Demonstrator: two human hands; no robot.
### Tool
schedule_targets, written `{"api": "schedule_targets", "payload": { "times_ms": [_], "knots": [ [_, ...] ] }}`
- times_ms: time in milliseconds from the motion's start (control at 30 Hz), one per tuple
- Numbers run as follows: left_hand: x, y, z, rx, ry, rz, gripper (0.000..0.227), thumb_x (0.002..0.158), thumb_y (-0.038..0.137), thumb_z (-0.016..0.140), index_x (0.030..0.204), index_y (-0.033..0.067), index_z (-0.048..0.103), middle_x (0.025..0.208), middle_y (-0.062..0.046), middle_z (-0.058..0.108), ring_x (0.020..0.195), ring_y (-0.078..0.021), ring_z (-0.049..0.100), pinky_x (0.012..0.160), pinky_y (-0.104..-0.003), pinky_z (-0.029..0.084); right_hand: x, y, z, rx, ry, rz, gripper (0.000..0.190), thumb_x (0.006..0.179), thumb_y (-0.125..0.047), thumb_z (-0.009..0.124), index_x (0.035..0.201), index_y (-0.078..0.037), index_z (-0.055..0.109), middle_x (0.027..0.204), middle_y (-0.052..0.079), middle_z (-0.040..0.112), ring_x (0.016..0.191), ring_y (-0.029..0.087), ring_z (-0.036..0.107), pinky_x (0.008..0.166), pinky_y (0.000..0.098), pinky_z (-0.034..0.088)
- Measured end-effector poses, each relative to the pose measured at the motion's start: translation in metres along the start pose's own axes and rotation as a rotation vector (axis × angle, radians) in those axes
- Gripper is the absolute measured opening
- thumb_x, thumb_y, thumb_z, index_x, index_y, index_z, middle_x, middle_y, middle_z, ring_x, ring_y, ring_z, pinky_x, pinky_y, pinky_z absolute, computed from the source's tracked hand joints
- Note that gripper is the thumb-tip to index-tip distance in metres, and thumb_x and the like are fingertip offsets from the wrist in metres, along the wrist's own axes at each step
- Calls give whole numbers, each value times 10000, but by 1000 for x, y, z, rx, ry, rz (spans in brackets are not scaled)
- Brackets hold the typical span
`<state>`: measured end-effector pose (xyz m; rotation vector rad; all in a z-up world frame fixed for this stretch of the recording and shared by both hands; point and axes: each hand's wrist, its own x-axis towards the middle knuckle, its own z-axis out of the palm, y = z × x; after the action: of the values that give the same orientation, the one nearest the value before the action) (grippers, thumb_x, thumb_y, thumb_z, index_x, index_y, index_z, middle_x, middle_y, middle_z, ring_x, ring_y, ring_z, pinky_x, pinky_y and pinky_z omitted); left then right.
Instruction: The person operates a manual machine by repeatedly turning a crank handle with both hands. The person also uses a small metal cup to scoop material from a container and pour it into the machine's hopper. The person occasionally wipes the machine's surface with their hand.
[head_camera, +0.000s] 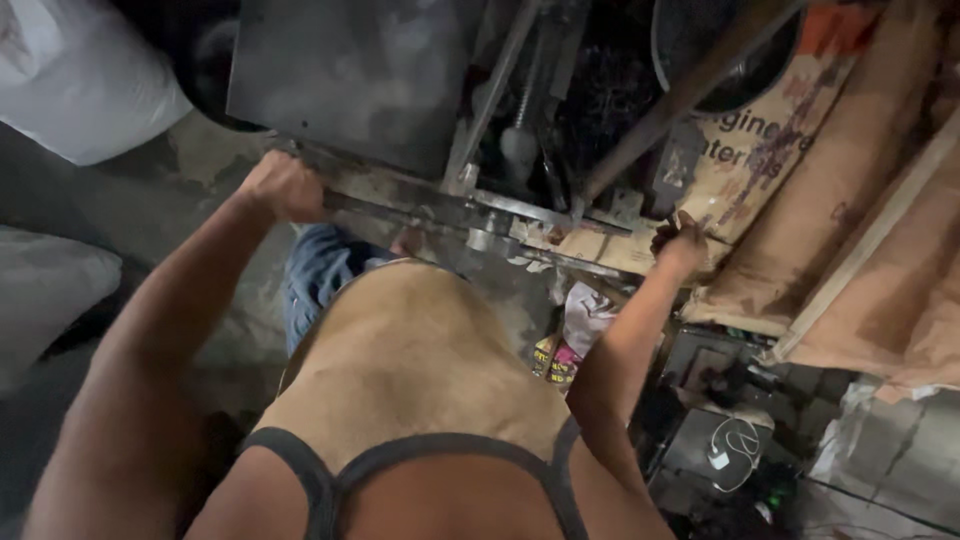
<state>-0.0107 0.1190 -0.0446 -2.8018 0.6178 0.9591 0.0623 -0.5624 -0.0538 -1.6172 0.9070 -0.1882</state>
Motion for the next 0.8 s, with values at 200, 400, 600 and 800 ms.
{"api": "schedule_targets", "payload": {
  "times_ms": [200,400,600,800],
  "knots": [
    [-5,0,-21,-188,-17,14,282,758,396,690,942,199,774,951,-82,777,923,-287,750,788,-421,585,-30,-22,-33,-120,-352,-259,321,1084,-203,615,1318,17,632,1021,69,704,825,153,690,689,305,603],
    [-7,-4,-24,-339,11,76,262,782,381,703,937,177,756,937,-90,766,912,-311,739,761,-457,583,-98,-2,-38,610,-5,279,401,1005,-445,524,776,-123,593,632,38,543,591,204,564,610,424,613],
    [24,-8,23,-326,80,200,199,848,302,639,868,146,760,925,-121,769,886,-321,759,754,-459,588,-123,-21,-36,1113,-327,181,475,1116,-537,435,826,-174,536,720,-19,542,622,188,527,654,344,479],
    [60,27,8,-398,-96,262,334,873,391,650,1007,102,750,987,-165,751,908,-346,734,786,-469,573,-199,-98,-50,912,-633,-135,621,1146,-597,334,870,-172,694,810,57,714,737,206,700,1032,487,487]
  ]
}}
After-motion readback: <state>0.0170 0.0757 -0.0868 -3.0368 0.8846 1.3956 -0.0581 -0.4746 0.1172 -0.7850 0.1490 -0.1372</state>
